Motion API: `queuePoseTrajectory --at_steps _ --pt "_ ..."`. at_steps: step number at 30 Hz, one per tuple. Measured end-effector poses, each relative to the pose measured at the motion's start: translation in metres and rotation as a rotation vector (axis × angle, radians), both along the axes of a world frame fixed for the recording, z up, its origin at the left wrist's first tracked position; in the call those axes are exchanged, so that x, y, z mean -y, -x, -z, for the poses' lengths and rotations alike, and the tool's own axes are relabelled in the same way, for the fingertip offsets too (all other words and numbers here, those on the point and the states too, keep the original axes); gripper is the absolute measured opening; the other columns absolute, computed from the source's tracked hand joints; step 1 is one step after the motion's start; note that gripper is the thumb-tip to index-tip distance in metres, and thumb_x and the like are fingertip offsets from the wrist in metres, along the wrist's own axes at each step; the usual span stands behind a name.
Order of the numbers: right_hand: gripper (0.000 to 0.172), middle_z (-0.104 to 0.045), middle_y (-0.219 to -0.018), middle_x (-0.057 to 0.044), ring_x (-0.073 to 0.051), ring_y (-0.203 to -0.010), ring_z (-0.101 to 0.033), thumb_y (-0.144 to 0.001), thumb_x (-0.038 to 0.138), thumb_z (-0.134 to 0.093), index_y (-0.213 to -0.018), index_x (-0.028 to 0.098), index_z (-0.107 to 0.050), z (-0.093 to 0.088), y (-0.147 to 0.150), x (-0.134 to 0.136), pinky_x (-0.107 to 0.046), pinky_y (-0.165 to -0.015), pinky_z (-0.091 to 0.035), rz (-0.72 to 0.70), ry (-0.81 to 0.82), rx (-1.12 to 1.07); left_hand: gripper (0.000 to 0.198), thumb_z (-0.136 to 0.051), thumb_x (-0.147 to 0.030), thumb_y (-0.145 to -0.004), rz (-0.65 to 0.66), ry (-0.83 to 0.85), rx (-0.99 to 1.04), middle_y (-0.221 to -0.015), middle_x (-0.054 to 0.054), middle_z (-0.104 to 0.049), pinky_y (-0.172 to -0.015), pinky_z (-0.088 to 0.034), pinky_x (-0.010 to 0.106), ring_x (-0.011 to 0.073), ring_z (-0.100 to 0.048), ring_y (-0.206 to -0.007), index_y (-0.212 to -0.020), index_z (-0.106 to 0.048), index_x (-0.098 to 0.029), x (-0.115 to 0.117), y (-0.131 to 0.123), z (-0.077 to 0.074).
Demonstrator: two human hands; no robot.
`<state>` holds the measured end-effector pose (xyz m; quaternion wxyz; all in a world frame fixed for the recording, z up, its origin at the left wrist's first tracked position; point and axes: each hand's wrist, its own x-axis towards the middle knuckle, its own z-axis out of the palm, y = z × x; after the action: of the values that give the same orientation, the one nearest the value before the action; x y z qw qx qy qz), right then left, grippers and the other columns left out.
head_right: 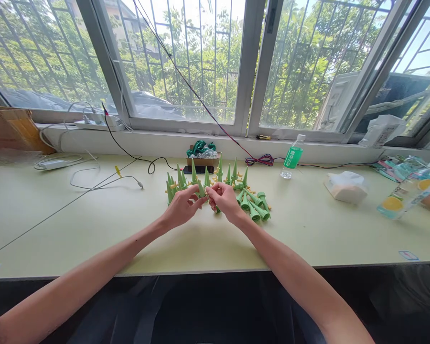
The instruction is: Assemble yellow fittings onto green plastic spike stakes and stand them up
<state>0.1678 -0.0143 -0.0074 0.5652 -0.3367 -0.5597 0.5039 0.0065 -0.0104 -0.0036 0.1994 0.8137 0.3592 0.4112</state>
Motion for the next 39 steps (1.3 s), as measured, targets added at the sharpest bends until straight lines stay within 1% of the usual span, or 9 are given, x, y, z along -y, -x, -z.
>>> queuePoseTrajectory --at_steps 6,12,16,19,22,28,34,37,39 --pt "0.036 -0.05 -0.048 0.005 -0.009 -0.038 -0.043 -0.076 0.048 -0.07 -0.069 0.02 -0.048 0.004 -0.002 -0.002 -0.022 -0.033 -0.034 0.01 -0.058 0.046 0.028 -0.055 -0.039 -0.087 0.029 0.069 0.011 -0.065 -0.003 -0.053 -0.046 -0.043 0.021 0.011 -0.058 -0.053 -0.075 -0.039 -0.02 0.002 0.001 -0.002" --pt "0.035 -0.05 -0.046 0.005 -0.008 -0.036 -0.04 -0.078 0.048 -0.068 -0.069 0.021 -0.047 0.007 -0.004 -0.003 -0.021 -0.033 -0.031 0.023 -0.096 0.096 0.026 -0.057 -0.038 -0.085 0.056 0.106 0.041 -0.085 0.001 -0.061 -0.044 -0.044 0.021 0.0086 -0.058 -0.052 -0.077 -0.042 -0.019 0.003 0.0 -0.004" --pt "0.036 -0.05 -0.045 0.006 -0.008 -0.036 -0.04 -0.077 0.048 -0.069 -0.069 0.021 -0.047 0.006 -0.004 -0.001 -0.022 -0.034 -0.031 0.035 -0.106 0.126 0.024 -0.059 -0.04 -0.084 0.084 0.166 0.071 -0.088 0.002 -0.063 -0.041 -0.044 0.02 0.0095 -0.059 -0.052 -0.081 -0.048 -0.018 0.004 0.0 -0.005" --pt "0.036 -0.05 -0.045 0.006 -0.008 -0.035 -0.039 -0.078 0.049 -0.068 -0.07 0.021 -0.047 0.005 -0.004 0.0 -0.022 -0.034 -0.03 0.045 -0.118 0.146 0.025 -0.061 -0.042 -0.083 0.123 0.234 0.106 -0.086 0.004 -0.064 -0.038 -0.044 0.02 0.0113 -0.061 -0.053 -0.087 -0.053 -0.018 0.004 0.0 -0.005" --pt "0.037 -0.049 -0.045 0.006 -0.009 -0.034 -0.039 -0.077 0.051 -0.068 -0.07 0.022 -0.047 0.003 -0.003 0.002 -0.023 -0.034 -0.029 0.064 -0.115 0.172 0.03 -0.064 -0.045 -0.081 0.171 0.308 0.16 -0.084 0.004 -0.064 -0.037 -0.045 0.021 0.0126 -0.062 -0.053 -0.089 -0.054 -0.018 0.005 0.0 -0.007" --pt "0.034 -0.049 -0.047 0.006 -0.009 -0.037 -0.039 -0.079 0.049 -0.067 -0.071 0.021 -0.048 0.001 -0.004 0.004 -0.023 -0.038 -0.029 0.078 -0.164 0.214 0.039 -0.069 -0.049 -0.076 0.27 0.493 0.259 -0.083 0.005 -0.065 -0.039 -0.046 0.022 0.012 -0.061 -0.052 -0.094 -0.056 -0.017 0.004 0.001 -0.012" --pt "0.029 -0.048 -0.051 0.005 -0.009 -0.042 -0.039 -0.084 0.045 -0.061 -0.072 0.021 -0.048 0.002 -0.005 0.003 -0.023 -0.041 -0.03 0.084 -0.241 0.267 0.038 -0.074 -0.044 -0.073 0.33 0.704 0.38 -0.071 0.0 -0.059 -0.042 -0.044 0.023 0.0116 -0.059 -0.05 -0.083 -0.05 -0.017 0.0 0.004 -0.01" --pt "0.03 -0.047 -0.053 0.005 -0.009 -0.044 -0.041 -0.083 0.046 -0.061 -0.073 0.022 -0.048 0.003 -0.006 0.002 -0.024 -0.043 -0.033 0.078 -0.244 0.261 0.038 -0.076 -0.041 -0.073 0.363 0.794 0.45 -0.07 0.0 -0.058 -0.044 -0.042 0.023 0.0089 -0.056 -0.048 -0.078 -0.047 -0.016 -0.001 0.005 -0.011" --pt "0.031 -0.047 -0.054 0.005 -0.01 -0.045 -0.044 -0.082 0.048 -0.062 -0.073 0.022 -0.048 0.002 -0.005 0.002 -0.024 -0.044 -0.035 0.078 -0.24 0.259 0.038 -0.076 -0.04 -0.073 0.362 0.851 0.474 -0.069 0.001 -0.058 -0.043 -0.039 0.022 0.0081 -0.054 -0.047 -0.077 -0.047 -0.016 0.0 0.005 -0.012"
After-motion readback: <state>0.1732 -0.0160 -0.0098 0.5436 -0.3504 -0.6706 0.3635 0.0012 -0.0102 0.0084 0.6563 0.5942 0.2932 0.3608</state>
